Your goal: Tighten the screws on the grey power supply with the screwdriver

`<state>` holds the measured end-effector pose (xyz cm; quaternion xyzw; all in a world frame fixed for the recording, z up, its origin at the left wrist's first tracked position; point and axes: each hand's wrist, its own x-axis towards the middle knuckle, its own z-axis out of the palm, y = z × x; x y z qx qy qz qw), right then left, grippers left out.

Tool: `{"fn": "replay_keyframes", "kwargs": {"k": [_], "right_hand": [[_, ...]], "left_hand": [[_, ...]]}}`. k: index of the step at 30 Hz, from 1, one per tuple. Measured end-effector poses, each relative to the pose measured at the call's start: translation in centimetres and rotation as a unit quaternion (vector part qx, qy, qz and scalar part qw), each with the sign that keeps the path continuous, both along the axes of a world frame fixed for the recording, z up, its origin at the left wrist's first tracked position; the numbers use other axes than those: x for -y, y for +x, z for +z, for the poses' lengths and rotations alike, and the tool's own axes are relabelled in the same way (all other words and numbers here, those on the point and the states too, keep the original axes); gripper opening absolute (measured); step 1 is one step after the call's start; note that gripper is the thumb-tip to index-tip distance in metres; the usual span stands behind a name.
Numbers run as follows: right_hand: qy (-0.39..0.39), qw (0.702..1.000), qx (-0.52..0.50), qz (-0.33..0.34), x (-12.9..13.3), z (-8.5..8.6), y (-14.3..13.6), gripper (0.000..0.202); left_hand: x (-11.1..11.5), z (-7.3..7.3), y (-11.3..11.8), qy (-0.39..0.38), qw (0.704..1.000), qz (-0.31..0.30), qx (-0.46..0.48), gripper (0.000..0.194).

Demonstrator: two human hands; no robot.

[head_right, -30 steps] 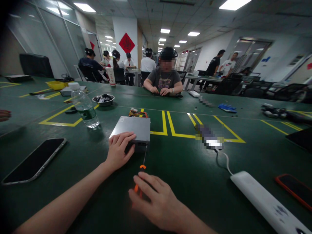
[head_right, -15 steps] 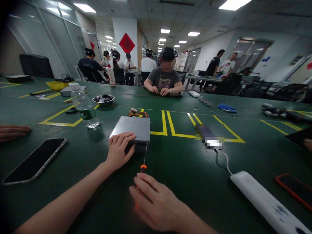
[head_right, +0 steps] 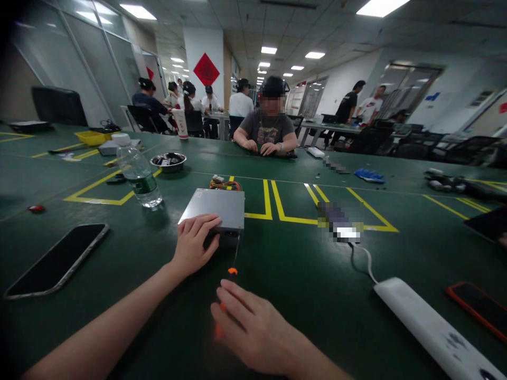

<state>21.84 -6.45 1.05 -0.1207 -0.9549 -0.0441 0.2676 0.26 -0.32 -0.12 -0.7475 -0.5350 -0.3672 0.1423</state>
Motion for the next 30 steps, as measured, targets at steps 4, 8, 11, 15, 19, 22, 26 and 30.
{"fn": "replay_keyframes", "kwargs": {"k": [4, 8, 11, 15, 19, 22, 26, 30], "right_hand": [[0.038, 0.998, -0.047, -0.001, -0.2, -0.5, 0.0, 0.01], [0.009, 0.999, -0.031, -0.013, 0.0, 0.0, 0.2, 0.017], [0.012, 1.0, -0.006, -0.015, 0.1, 0.3, 0.3, 0.024], [0.065, 0.997, -0.048, -0.015, 0.0, -0.3, 0.1, 0.016], [0.065, 0.997, -0.042, -0.009, -0.2, -0.6, 0.1, 0.014], [0.059, 0.998, -0.02, -0.014, -0.1, -0.3, 0.1, 0.018], [0.055, 0.998, -0.001, -0.02, 0.0, 0.3, 0.1, 0.024], [0.11, 0.993, -0.041, -0.029, 0.0, 0.2, 0.0, 0.012]], "left_hand": [[0.1, 0.0, 0.0, -0.003, 1.0, -0.002, 0.0, 0.034], [0.1, 0.0, 0.0, -0.004, 1.0, -0.003, 0.003, 0.034], [0.1, 0.1, 0.0, -0.006, 1.0, -0.003, 0.004, 0.035], [0.1, 0.1, 0.0, -0.004, 1.0, -0.003, 0.001, 0.034], [0.0, 0.0, 0.0, -0.009, 1.0, -0.005, 0.0, 0.035], [0.0, -0.1, 0.0, -0.008, 1.0, -0.004, 0.002, 0.035], [0.0, 0.0, 0.0, -0.001, 1.0, 0.0, 0.001, 0.036], [0.0, 0.1, 0.0, 0.001, 1.0, -0.002, -0.002, 0.035]]}}
